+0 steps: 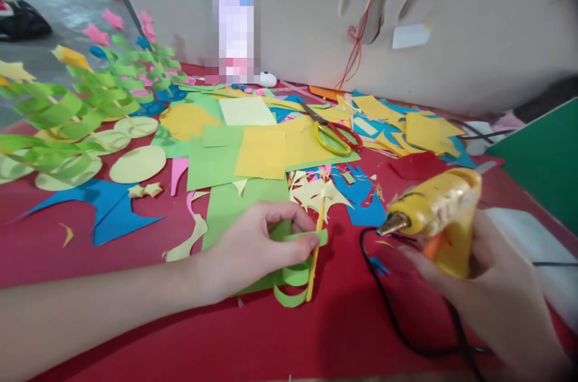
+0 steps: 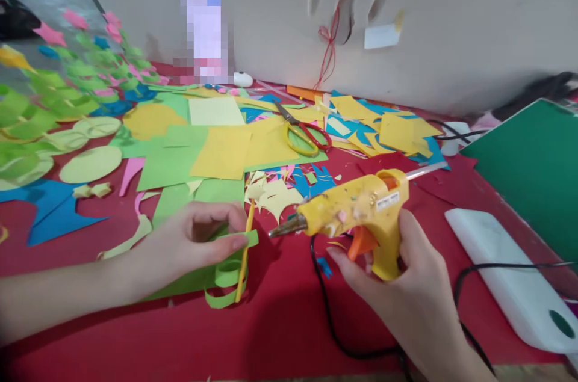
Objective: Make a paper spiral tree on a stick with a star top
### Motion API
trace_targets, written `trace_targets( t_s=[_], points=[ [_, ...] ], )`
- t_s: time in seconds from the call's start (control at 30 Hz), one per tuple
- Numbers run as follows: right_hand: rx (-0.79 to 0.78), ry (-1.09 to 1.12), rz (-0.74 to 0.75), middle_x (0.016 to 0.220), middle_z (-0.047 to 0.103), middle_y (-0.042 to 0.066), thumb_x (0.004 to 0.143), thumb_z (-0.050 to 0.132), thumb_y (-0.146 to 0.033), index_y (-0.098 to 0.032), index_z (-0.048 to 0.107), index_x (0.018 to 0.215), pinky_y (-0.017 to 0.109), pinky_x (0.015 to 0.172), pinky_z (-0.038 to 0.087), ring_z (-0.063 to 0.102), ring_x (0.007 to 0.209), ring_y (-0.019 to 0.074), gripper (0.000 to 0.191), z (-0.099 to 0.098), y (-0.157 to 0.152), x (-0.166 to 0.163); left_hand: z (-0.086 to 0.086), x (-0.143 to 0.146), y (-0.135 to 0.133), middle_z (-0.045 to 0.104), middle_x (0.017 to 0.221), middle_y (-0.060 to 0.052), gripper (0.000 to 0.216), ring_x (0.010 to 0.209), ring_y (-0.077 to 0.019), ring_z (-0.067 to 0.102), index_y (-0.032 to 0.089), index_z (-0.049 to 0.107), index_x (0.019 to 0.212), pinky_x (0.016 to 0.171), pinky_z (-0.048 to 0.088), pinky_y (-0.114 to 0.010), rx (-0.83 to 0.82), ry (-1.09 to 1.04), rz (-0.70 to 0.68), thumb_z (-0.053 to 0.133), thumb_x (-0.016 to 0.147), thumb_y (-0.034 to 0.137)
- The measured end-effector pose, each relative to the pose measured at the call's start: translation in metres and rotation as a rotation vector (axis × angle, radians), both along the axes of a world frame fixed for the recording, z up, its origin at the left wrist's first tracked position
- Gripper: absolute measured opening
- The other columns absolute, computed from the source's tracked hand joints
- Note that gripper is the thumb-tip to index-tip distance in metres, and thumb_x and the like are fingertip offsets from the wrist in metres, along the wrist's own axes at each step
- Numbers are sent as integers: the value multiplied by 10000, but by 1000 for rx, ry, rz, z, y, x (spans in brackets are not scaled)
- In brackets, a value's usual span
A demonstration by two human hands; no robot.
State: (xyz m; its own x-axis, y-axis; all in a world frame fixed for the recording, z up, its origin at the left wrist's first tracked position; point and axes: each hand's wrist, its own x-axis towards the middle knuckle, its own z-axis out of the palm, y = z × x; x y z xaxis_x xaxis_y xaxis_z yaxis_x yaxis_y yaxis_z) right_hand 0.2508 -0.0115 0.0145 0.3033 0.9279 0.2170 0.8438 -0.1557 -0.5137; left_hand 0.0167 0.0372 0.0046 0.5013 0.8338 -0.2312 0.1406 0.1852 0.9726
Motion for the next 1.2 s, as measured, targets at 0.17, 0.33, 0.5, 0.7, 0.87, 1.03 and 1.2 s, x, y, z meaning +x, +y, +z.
trace_targets(
  t_s=[0.17,0.33,0.5,0.7,0.87,1.03,1.2],
  points=[
    [66,-140,104,679,573,31,657,615,-514,-193,481,812,249,404,409,535,534,165,380,-10,-4,5,-3,-1,-1,458,613,44,123,543,-87,399,184,527,645,485,330,-217,-6,17,12,599,729,237],
    [79,-222,147,764,575,44,694,619,-452,-196,493,826,248,469,409,548,627,175,314,-12,-5,1,-3,-1,-1,499,631,28,106,548,-90,424,184,536,637,477,359,-212,35,4,15,598,720,201],
    [74,-300,121,705,534,19,713,628,-398,-203,464,807,232,459,369,507,572,146,271,-13,-7,-1,-2,1,0,509,615,22,117,523,-85,427,180,533,623,453,364,-207,61,2,18,600,717,192],
    [156,-373,184,579,430,-23,752,567,-437,-207,433,763,224,394,306,394,449,109,267,-17,-3,6,1,0,1,495,603,23,148,522,-80,404,167,522,620,466,345,-212,3,47,-5,603,724,234],
    [144,-333,165,556,435,-27,747,556,-446,-205,450,764,214,355,310,387,416,102,263,-17,-3,7,2,-1,0,491,603,40,148,500,-56,387,163,529,628,449,330,-187,-33,56,-16,611,723,241],
    [157,-349,170,571,451,-15,753,549,-444,-211,429,730,236,379,315,394,432,111,263,-19,-3,9,2,-1,0,486,588,50,138,478,-42,376,162,536,627,425,321,-166,-23,41,-14,604,731,223],
    [136,-318,147,667,529,29,745,537,-482,-213,417,707,266,395,340,496,511,155,297,-21,-4,12,2,-1,0,483,592,52,138,482,-36,388,159,535,618,423,330,-149,-11,38,-11,608,727,205]
  ],
)
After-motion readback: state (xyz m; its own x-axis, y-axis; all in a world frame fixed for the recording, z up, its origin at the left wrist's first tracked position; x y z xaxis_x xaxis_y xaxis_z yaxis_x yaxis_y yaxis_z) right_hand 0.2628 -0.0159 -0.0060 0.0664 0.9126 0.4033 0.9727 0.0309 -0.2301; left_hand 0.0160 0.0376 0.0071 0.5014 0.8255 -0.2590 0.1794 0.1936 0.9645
